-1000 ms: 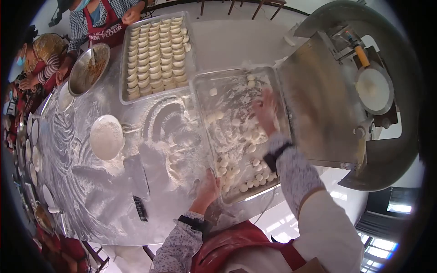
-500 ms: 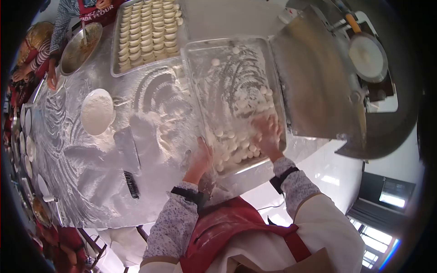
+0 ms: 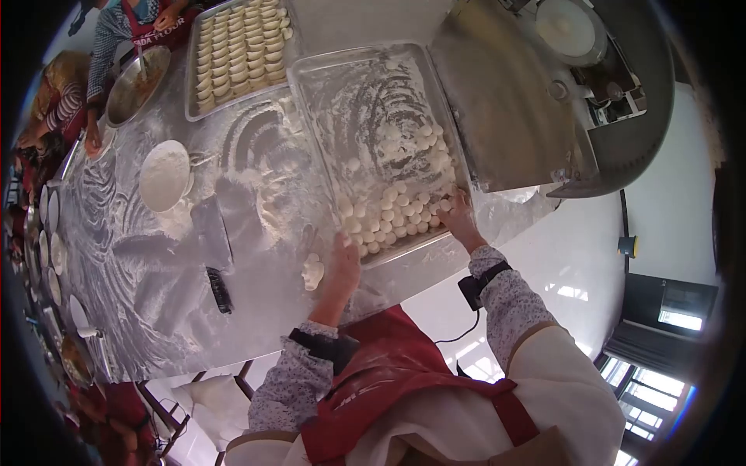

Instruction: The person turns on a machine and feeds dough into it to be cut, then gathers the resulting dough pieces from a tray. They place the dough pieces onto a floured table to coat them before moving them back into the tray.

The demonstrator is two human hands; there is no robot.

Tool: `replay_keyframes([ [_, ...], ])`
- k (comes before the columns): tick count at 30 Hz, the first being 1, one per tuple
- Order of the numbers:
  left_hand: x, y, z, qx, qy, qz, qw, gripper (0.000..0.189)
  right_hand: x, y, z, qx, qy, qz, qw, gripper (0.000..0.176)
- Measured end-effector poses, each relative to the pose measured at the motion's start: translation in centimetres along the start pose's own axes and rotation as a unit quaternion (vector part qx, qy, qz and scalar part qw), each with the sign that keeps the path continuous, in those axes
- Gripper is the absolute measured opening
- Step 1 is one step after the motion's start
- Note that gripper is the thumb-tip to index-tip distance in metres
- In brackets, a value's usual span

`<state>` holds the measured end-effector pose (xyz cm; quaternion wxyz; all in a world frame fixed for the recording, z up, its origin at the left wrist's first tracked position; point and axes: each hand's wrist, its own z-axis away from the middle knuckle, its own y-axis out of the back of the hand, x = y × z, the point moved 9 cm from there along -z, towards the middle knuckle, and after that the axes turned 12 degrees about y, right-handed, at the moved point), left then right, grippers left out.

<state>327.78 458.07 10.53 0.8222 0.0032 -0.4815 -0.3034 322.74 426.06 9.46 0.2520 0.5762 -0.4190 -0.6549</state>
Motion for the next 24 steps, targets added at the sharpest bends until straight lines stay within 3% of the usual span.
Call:
replay_keyframes([
  [3, -1.0, -4.0, -1.0, 0.048, -0.023, 0.07, 0.996, 0.053, 0.3, -1.2, -0.6, 0.003, 0.01, 0.088, 0.996, 0.082],
  [5, 1.6, -4.4, -0.3, 0.17, -0.032, -0.062, 0.983, 0.061, -0.1, -1.6, -0.4, 0.005, -0.031, 0.126, 0.992, 0.082],
  [6, 2.2, -4.7, -0.4, 0.177, -0.034, -0.061, 0.982, 0.061, -0.6, -1.8, -0.4, 0.007, -0.025, 0.124, 0.992, 0.082],
  [9, 2.0, -5.0, -2.0, 0.188, 0.122, -0.024, 0.974, 0.063, -1.7, -3.1, -0.8, 0.01, 0.014, 0.05, 0.999, 0.072],
  [10, 2.2, -5.7, -2.9, 0.194, 0.118, -0.022, 0.974, 0.063, -2.2, -3.9, -0.8, 0.009, 0.039, 0.013, 0.999, 0.069],
  [12, 2.9, -6.7, -5.0, 0.209, 0.005, 0.088, 0.974, 0.061, -4.1, -3.8, -1.6, 0.031, 0.04, -0.025, 0.998, 0.065],
  [14, 4.0, -7.5, -7.4, 0.19, -0.029, 0.104, 0.976, 0.057, -4.8, -4.5, -2.4, 0.007, 0.011, -0.011, 1.0, 0.067],
  [16, 5.9, -8.8, -9.0, 0.044, -0.02, 0.325, 0.944, 0.053, -5.5, -4.7, -3.1, 0.017, 0.013, -0.008, 1.0, 0.067],
  [17, 7.3, -8.0, -9.0, 0.049, -0.024, 0.327, 0.943, 0.053, -5.5, -4.2, -3.5, 0.036, -0.031, -0.057, 0.997, 0.062],
  [18, 7.7, -9.0, -9.1, -0.033, 0.066, 0.367, 0.927, 0.055, -5.2, -4.1, -3.9, 0.054, -0.074, -0.106, 0.99, 0.058],
  [19, 7.4, -10.3, -9.1, -0.115, 0.154, 0.401, 0.896, 0.058, -4.6, -4.6, -4.6, 0.027, -0.106, -0.046, 0.993, 0.056],
  [20, 7.0, -11.1, -9.6, -0.141, 0.17, 0.406, 0.887, 0.058, -4.9, -4.6, -5.0, 0.025, -0.096, -0.049, 0.994, 0.056],
  [21, 5.9, -12.3, -10.7, -0.16, 0.184, 0.411, 0.878, 0.058, -3.8, -5.4, -4.1, 0.059, -0.181, -0.256, 0.948, 0.054],
  [22, 4.6, -13.4, -14.4, -0.114, -0.021, 0.144, 0.983, 0.059, -3.8, -7.6, -3.6, 0.073, -0.255, -0.454, 0.85, 0.052],
  [23, 3.1, -15.8, -16.2, -0.047, -0.201, -0.156, 0.966, 0.06, -3.2, -8.1, -3.5, 0.118, -0.214, -0.52, 0.818, 0.05],
  [24, 3.5, -15.0, -14.5, 0.053, -0.266, -0.038, 0.962, 0.055, -3.2, -9.5, -4.2, 0.158, -0.176, -0.586, 0.775, 0.048],
])
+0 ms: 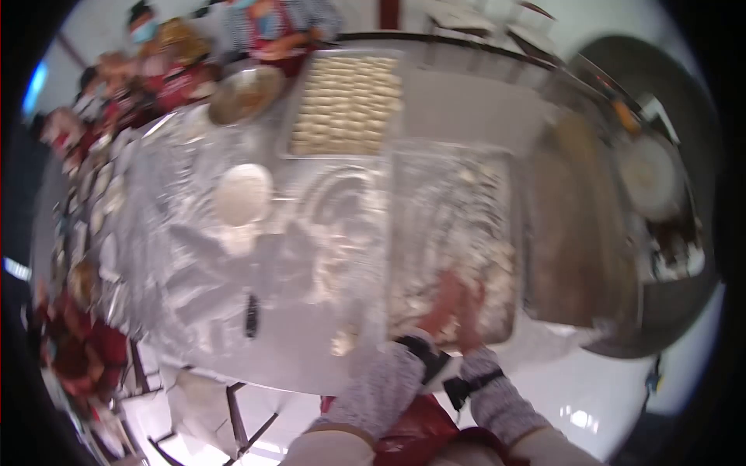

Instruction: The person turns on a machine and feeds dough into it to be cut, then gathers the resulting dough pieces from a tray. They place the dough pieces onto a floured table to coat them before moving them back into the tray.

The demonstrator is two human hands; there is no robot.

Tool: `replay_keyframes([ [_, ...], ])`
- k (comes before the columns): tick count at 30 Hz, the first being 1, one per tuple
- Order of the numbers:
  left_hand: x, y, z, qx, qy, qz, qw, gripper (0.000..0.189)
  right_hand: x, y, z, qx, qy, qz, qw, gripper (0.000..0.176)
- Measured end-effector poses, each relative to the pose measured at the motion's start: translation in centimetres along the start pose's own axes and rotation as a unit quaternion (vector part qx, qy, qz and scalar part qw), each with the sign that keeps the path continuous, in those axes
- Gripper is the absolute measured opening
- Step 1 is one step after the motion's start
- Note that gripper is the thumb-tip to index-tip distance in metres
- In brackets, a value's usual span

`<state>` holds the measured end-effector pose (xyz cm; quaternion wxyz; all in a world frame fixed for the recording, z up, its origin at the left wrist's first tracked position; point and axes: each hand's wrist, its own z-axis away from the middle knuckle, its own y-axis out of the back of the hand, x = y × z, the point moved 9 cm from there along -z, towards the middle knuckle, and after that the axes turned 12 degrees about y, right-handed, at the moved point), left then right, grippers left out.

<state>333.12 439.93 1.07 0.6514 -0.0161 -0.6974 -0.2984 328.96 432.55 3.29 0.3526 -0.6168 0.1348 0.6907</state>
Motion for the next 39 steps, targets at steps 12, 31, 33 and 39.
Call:
replay_keyframes([
  [12, -1.4, 35.9, 9.7, 0.235, 0.176, 0.603, 0.742, 0.03, -1.5, -33.7, 14.7, -0.216, 0.054, 0.069, 0.973, 0.035],
  [31, -21.2, 77.2, 20.5, 0.394, 0.255, 0.591, 0.657, 0.057, 7.3, -60.0, 26.9, -0.472, 0.027, 0.08, 0.877, 0.037],
  [33, -21.0, 70.7, 20.7, 0.299, 0.289, 0.592, 0.69, 0.049, 5.7, -53.4, 24.9, -0.421, 0.026, 0.09, 0.902, 0.03],
  [39, -9.4, 47.6, 18.7, -0.029, 0.353, 0.482, 0.801, 0.036, -3.4, -28.4, 14.2, -0.163, 0.221, 0.405, 0.872, 0.033],
])
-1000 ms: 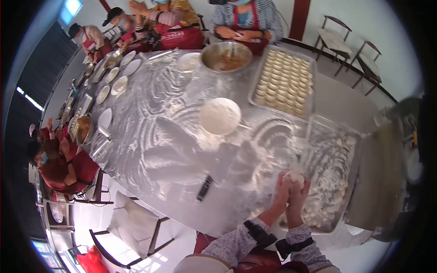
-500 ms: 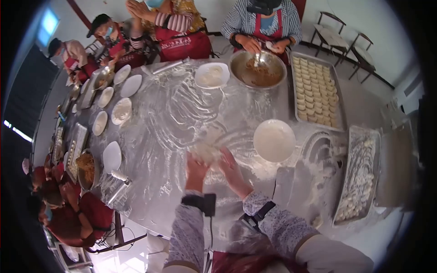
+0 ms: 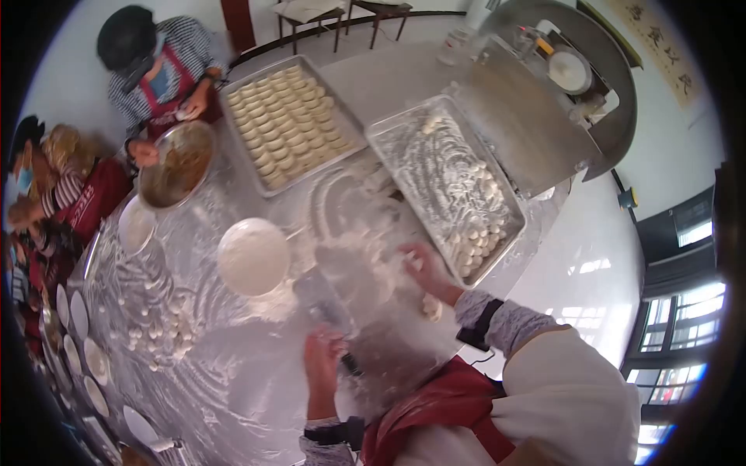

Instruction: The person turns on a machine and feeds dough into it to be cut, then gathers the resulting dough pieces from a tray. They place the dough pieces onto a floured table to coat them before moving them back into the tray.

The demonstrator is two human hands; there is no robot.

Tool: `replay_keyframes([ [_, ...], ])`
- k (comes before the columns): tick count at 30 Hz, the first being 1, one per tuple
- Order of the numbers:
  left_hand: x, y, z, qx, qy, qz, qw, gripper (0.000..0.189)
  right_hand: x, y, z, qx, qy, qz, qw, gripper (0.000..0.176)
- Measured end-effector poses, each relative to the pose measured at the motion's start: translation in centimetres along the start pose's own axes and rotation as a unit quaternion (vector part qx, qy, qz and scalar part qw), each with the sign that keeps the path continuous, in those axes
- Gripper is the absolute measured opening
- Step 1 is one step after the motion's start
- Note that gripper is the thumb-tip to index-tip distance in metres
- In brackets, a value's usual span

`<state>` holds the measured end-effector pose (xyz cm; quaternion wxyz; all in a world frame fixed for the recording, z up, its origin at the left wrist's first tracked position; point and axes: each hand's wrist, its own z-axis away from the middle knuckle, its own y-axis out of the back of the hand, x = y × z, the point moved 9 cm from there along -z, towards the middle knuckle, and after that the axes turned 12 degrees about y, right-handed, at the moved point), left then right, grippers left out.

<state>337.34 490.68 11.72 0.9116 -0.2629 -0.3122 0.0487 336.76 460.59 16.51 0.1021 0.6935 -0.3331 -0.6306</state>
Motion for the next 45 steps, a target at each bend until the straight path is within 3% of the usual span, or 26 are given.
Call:
replay_keyframes([
  [1, -2.2, -3.3, -0.3, -0.012, 0.065, -0.055, 0.996, 0.036, 3.5, 4.0, -0.2, 0.058, 0.056, 0.076, 0.994, 0.035],
  [2, -3.0, -6.0, -1.0, -0.012, 0.062, -0.061, 0.996, 0.036, 7.0, 8.1, -0.9, 0.061, -0.074, 0.119, 0.988, 0.037],
  [3, -4.6, -8.9, -1.9, -0.036, 0.096, -0.105, 0.989, 0.034, 10.5, 11.8, -1.6, 0.125, -0.023, 0.151, 0.98, 0.037],
  [8, -9.6, -19.1, -7.9, -0.069, 0.119, -0.185, 0.973, 0.035, 18.2, 22.8, -12.4, 0.093, -0.007, 0.22, 0.971, 0.043],
  [10, -10.9, -21.6, -10.4, -0.087, 0.045, -0.194, 0.976, 0.037, 18.2, 22.8, -18.2, 0.055, 0.066, 0.26, 0.962, 0.046],
  [13, -12.7, -24.1, -12.4, -0.059, 0.046, -0.223, 0.972, 0.039, 19.0, 20.3, -25.6, 0.065, 0.117, 0.235, 0.963, 0.05],
  [15, -13.3, -24.9, -13.4, -0.043, 0.047, -0.224, 0.973, 0.037, 19.8, 17.2, -27.6, -0.011, 0.129, 0.276, 0.952, 0.051],
  [18, -13.6, -25.0, -13.4, -0.012, 0.051, -0.204, 0.978, 0.032, 17.4, 15.7, -22.1, -0.058, 0.209, 0.335, 0.917, 0.052],
  [20, -11.6, -22.5, -13.2, 0.015, 0.047, -0.208, 0.977, 0.031, 15.1, 15.1, -14.7, -0.101, 0.339, 0.227, 0.907, 0.05],
  [21, -10.7, -18.2, -14.5, 0.031, -0.008, -0.18, 0.983, 0.03, 15.3, 15.1, -11.8, -0.18, 0.281, 0.24, 0.912, 0.047],
  [22, -9.2, -13.4, -15.8, 0.041, -0.064, -0.159, 0.984, 0.03, 17.9, 15.3, -10.4, -0.25, 0.104, 0.235, 0.934, 0.046],
  [24, -2.4, -6.5, -16.5, -0.001, -0.199, 0.031, 0.979, 0.029, 23.7, 18.5, -7.1, 0.018, -0.049, 0.047, 0.998, 0.043],
  [25, 2.5, -4.2, -15.1, 0.18, -0.31, -0.245, 0.901, 0.027, 24.4, 17.9, -6.3, 0.016, -0.054, 0.052, 0.997, 0.043],
  [26, 6.0, -0.2, -16.0, 0.251, -0.248, -0.305, 0.885, 0.023, 23.9, 17.4, -5.5, 0.018, -0.014, 0.034, 0.999, 0.041],
  [27, 11.1, -3.8, -13.7, 0.385, -0.263, -0.509, 0.724, 0.025, 22.7, 17.3, -4.7, 0.022, 0.025, 0.021, 0.999, 0.039],
  [28, 13.3, -2.0, -14.3, 0.345, -0.325, -0.531, 0.702, 0.029, 19.0, 17.1, -5.5, -0.097, -0.065, 0.019, 0.993, 0.038],
  [29, 14.8, -0.7, -15.2, 0.37, -0.348, -0.611, 0.607, 0.031, 20.0, 16.8, -5.5, -0.091, -0.078, 0.035, 0.992, 0.038],
  [30, 15.5, 0.5, -16.0, 0.379, -0.358, -0.662, 0.538, 0.037, 23.0, 16.5, -5.2, -0.011, -0.132, -0.089, 0.987, 0.033],
  [31, 16.4, 3.0, -17.7, 0.376, -0.295, -0.66, 0.58, 0.039, 25.2, 16.7, -4.2, 0.071, -0.18, -0.211, 0.958, 0.028],
  [35, 17.1, 2.7, -19.4, 0.36, -0.29, -0.667, 0.584, 0.041, 24.3, 16.8, -4.4, 0.039, -0.173, -0.197, 0.964, 0.03],
  [38, 16.8, 6.8, -21.5, 0.344, -0.283, -0.684, 0.578, 0.04, 21.3, 16.0, -4.2, 0.108, -0.288, -0.433, 0.847, 0.029],
  [39, 17.3, 5.0, -21.0, 0.338, -0.285, -0.686, 0.578, 0.04, 21.3, 15.9, -4.0, 0.115, -0.288, -0.432, 0.847, 0.029],
  [41, 16.9, -0.4, -19.2, 0.247, -0.158, -0.455, 0.841, 0.038, 21.6, 14.0, -2.8, 0.115, -0.333, -0.536, 0.767, 0.028],
  [43, 14.3, -9.4, -16.2, 0.284, -0.216, -0.367, 0.859, 0.034, 21.6, 12.5, -2.1, 0.117, -0.329, -0.583, 0.734, 0.027],
  [44, 11.2, -10.1, -18.0, 0.235, -0.349, -0.436, 0.796, 0.036, 21.9, 11.5, -1.8, 0.115, -0.338, -0.599, 0.716, 0.026],
  [45, 9.1, -19.0, -18.4, 0.073, -0.186, -0.552, 0.809, 0.039, 21.8, 10.8, -1.6, 0.114, -0.346, -0.616, 0.699, 0.025],
])
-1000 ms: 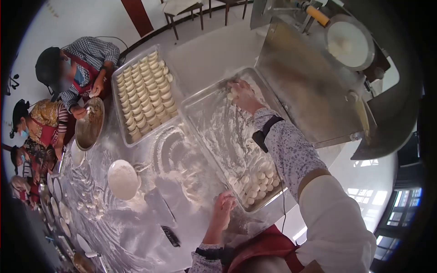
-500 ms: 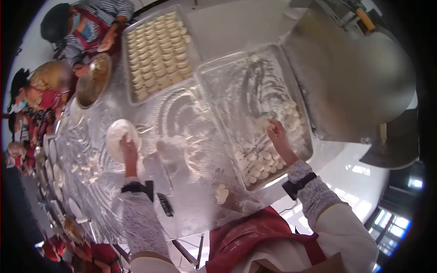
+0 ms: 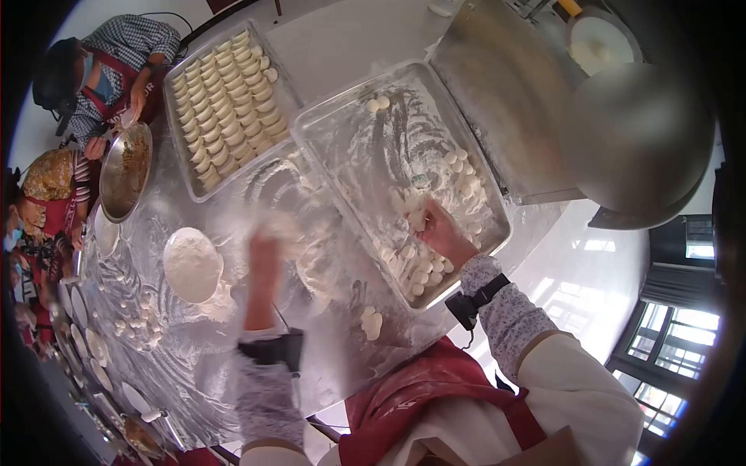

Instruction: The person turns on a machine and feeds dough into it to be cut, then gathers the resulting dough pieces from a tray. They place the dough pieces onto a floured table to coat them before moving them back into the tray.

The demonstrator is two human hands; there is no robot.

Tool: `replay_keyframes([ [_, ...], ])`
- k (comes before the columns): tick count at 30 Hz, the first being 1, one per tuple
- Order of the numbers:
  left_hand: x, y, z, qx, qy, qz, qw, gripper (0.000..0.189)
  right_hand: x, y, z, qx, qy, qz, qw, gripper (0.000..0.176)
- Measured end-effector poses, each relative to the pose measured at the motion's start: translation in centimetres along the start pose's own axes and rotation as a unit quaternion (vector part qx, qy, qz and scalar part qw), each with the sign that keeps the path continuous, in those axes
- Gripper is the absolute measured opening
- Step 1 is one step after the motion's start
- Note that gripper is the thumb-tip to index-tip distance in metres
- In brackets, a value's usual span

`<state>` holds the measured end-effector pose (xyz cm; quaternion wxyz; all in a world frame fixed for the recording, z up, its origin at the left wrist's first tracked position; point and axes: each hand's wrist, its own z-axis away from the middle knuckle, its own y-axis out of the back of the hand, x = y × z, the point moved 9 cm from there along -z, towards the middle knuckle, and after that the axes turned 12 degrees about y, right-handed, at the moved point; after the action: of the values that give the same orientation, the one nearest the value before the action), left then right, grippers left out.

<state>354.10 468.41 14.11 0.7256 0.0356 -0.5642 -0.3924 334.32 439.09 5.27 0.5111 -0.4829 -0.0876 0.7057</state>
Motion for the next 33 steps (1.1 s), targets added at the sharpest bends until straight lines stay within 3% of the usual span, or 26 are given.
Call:
replay_keyframes([
  [1, 4.1, -4.1, 1.1, -0.052, -0.02, 0.091, 0.994, 0.043, 0.1, -0.5, 0.3, -0.002, 0.004, -0.004, 1.0, 0.025],
  [2, 6.3, -7.7, 1.9, -0.055, -0.016, 0.08, 0.995, 0.044, 0.0, -1.4, 0.9, -0.017, 0.01, 0.018, 1.0, 0.027],
  [3, 7.9, -11.6, 2.5, -0.078, -0.136, 0.072, 0.985, 0.047, -0.4, -2.3, 1.5, -0.033, 0.016, 0.041, 0.998, 0.028],
  [4, 10.9, -14.1, 2.9, -0.171, -0.103, 0.151, 0.968, 0.049, -1.2, -3.3, 2.4, -0.036, 0.02, 0.039, 0.998, 0.028],
  [5, 12.2, -15.6, 3.1, -0.148, -0.102, 0.111, 0.977, 0.046, -3.3, -6.1, 3.6, -0.137, 0.103, 0.19, 0.967, 0.031],
  [6, 12.8, -16.4, 3.4, -0.142, -0.104, 0.109, 0.978, 0.046, -4.6, -8.5, 4.9, -0.235, 0.181, 0.332, 0.895, 0.033],
  [7, 12.9, -16.7, 3.1, -0.121, -0.081, 0.121, 0.982, 0.042, -2.9, -6.4, 4.8, -0.197, 0.024, 0.163, 0.966, 0.036],
  [12, 13.0, -18.8, 4.3, -0.142, -0.008, 0.095, 0.985, 0.027, -6.6, -5.1, 7.5, -0.171, 0.037, 0.197, 0.965, 0.034],
  [14, 12.6, -19.5, 5.6, -0.171, 0.103, 0.325, 0.924, 0.018, -7.5, -4.0, 8.2, -0.154, 0.045, 0.215, 0.963, 0.033],
  [15, 13.1, -19.3, 6.3, -0.172, 0.1, 0.316, 0.928, 0.018, -9.4, -4.1, 8.5, -0.166, 0.133, 0.287, 0.934, 0.034],
  [16, 13.4, -19.2, 6.9, -0.202, 0.123, 0.439, 0.867, 0.016, -11.0, -4.3, 9.0, -0.172, 0.219, 0.355, 0.892, 0.034],
  [17, 14.1, -19.2, 7.4, -0.229, 0.143, 0.554, 0.787, 0.014, -11.1, -3.7, 9.2, -0.171, 0.225, 0.347, 0.894, 0.034],
  [20, 14.5, -20.5, 8.6, -0.263, 0.193, 0.465, 0.823, 0.025, -11.1, -2.5, 9.1, -0.203, 0.294, 0.285, 0.889, 0.034],
  [21, 15.4, -20.6, 9.1, -0.26, 0.191, 0.461, 0.826, 0.025, -10.7, -3.1, 9.1, -0.24, 0.327, 0.403, 0.821, 0.037],
  [22, 16.0, -21.0, 9.3, -0.233, 0.197, 0.385, 0.871, 0.025, -10.1, -3.4, 9.2, -0.27, 0.355, 0.513, 0.733, 0.043],
  [23, 16.4, -21.1, 9.6, -0.203, 0.201, 0.306, 0.908, 0.024, -10.8, -4.3, 9.9, -0.271, 0.358, 0.51, 0.733, 0.043],
  [24, 16.5, -21.5, 9.5, -0.202, 0.198, 0.303, 0.91, 0.024, -10.8, -4.9, 10.0, -0.264, 0.222, 0.354, 0.869, 0.042],
  [25, 17.0, -21.1, 8.9, -0.147, 0.123, 0.175, 0.966, 0.024, -9.7, -5.2, 10.4, -0.243, 0.071, 0.175, 0.951, 0.041],
  [26, 18.4, -20.4, 8.9, -0.088, 0.045, 0.043, 0.994, 0.024, -9.7, -5.2, 10.4, -0.244, 0.074, 0.174, 0.951, 0.041],
  [27, 18.7, -20.4, 9.1, -0.088, 0.044, 0.04, 0.994, 0.024, -10.1, -5.0, 10.3, -0.235, 0.103, 0.183, 0.949, 0.039],
  [29, 17.6, -20.7, 9.5, -0.132, 0.151, 0.108, 0.974, 0.022, -11.1, -4.7, 10.2, -0.225, 0.136, 0.189, 0.946, 0.036],
  [31, 18.0, -20.7, 9.7, -0.137, 0.137, 0.178, 0.965, 0.022, -11.7, -2.4, 9.7, -0.111, 0.119, 0.177, 0.971, 0.031],
  [33, 18.6, -20.6, 9.9, -0.14, 0.124, 0.247, 0.951, 0.021, -11.8, -1.9, 9.3, -0.079, 0.124, 0.15, 0.978, 0.029],
])
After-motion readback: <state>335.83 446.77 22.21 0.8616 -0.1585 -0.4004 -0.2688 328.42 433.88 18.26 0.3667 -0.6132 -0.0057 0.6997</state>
